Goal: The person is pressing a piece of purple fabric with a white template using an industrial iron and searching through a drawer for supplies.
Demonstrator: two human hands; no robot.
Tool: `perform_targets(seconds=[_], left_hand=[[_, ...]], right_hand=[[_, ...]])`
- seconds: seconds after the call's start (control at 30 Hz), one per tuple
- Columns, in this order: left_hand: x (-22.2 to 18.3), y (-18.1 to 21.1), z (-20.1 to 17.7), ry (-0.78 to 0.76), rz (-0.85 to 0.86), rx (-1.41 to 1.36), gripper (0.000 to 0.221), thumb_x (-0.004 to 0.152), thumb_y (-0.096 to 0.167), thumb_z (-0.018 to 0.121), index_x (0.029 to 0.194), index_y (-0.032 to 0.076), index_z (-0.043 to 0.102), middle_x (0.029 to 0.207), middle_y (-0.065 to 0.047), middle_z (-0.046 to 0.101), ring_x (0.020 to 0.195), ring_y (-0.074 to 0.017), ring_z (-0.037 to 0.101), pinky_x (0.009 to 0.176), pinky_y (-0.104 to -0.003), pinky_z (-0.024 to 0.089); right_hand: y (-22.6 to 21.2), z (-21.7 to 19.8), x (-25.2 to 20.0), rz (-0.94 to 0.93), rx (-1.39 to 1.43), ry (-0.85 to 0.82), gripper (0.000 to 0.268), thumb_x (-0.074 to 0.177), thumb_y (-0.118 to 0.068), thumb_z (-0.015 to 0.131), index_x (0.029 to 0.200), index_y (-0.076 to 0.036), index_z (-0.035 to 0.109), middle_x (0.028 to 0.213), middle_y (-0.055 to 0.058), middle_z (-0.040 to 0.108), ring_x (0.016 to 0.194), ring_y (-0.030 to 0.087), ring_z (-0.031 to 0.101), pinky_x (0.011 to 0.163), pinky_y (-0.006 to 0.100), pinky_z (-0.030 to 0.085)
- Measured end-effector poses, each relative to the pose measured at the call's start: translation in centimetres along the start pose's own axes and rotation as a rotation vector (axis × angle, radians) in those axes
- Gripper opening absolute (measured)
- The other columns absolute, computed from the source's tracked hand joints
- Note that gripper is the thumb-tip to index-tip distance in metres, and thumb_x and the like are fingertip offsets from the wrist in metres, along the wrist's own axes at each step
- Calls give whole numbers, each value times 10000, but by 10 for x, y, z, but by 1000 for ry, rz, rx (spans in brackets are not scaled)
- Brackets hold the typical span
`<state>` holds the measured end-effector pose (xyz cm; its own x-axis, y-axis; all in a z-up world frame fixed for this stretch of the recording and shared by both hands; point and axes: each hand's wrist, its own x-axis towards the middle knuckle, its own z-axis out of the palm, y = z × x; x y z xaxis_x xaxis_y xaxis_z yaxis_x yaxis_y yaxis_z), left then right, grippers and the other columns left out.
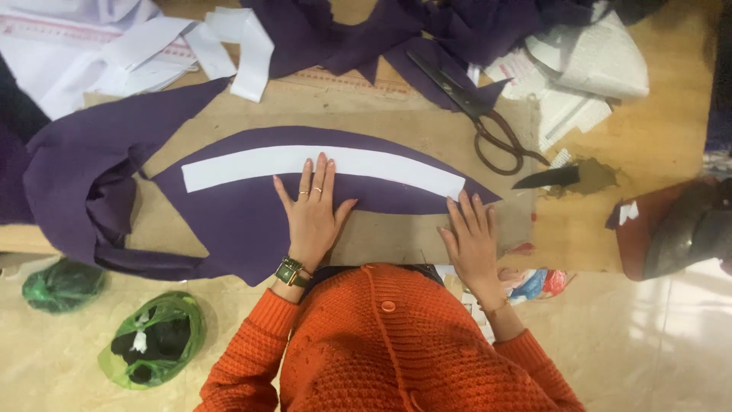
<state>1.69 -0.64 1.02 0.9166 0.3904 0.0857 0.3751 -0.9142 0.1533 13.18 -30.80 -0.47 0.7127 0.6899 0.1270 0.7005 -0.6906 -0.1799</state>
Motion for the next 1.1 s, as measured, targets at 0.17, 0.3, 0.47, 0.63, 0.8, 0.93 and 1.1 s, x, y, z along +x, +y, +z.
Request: perform_targets(seconds=[0.17,0.3,0.47,0.63,0.8,0.93,1.1], left_hand=[[2,10,-2,-4,3,26,834,961,679,501,1588,138,404,1658,-115,375,1536,-330,289,1144,-787,25],[3,16,-2,-39,-25,6,895,949,679,526,1634,145,307,1705,-135,192,1569,-355,165,1125,-813,87],[2,30,-3,-64,-33,-115,816,1022,656,390,1661,173,238,1722,-100,74,1586,-306,18,1131,-791,-59],[5,45,-1,-17,77,-153,757,1039,573,442,1644,126,354,1717,-110,191,1578,-316,74,1076,-848,-14],[6,45,-4,18,100,-209,703,1050,489,496,1606,62,446,1705,-143,290,1578,-368,159,1080,-852,-8],[9,44,-3,-2,75,-211,720,1048,520,463,1622,87,414,1721,-102,225,1585,-333,101,1097,-836,-25],[10,42,-3,-44,51,-198,718,1050,590,338,1632,169,344,1715,-67,206,1583,-302,93,1125,-808,-27]], right_hand=[[115,-66,-35,117,-85,53,346,1070,-325,565,1387,-193,523,1480,94,463,1397,254,352,1176,452,187],[258,-156,-88,499,-221,247,319,1236,-103,586,975,-90,404,974,98,512,887,269,435,773,443,308],[317,-228,-98,613,91,179,659,935,-163,468,1587,-108,539,1473,119,529,1232,236,526,1022,332,408],[390,-227,-107,-82,-686,80,707,766,-432,863,1409,-163,749,1525,219,681,1178,377,715,989,430,561],[389,-243,-72,-296,-985,-86,307,849,-281,818,1086,-213,635,1280,30,744,1263,211,719,1079,302,598],[428,-236,-66,-312,-1067,-243,155,911,-285,637,1053,-335,673,1397,-105,694,1394,133,647,1241,306,513],[421,-227,-42,-292,-1026,-461,199,839,-410,595,1026,-381,656,1295,-124,712,1394,61,635,1345,252,403]])
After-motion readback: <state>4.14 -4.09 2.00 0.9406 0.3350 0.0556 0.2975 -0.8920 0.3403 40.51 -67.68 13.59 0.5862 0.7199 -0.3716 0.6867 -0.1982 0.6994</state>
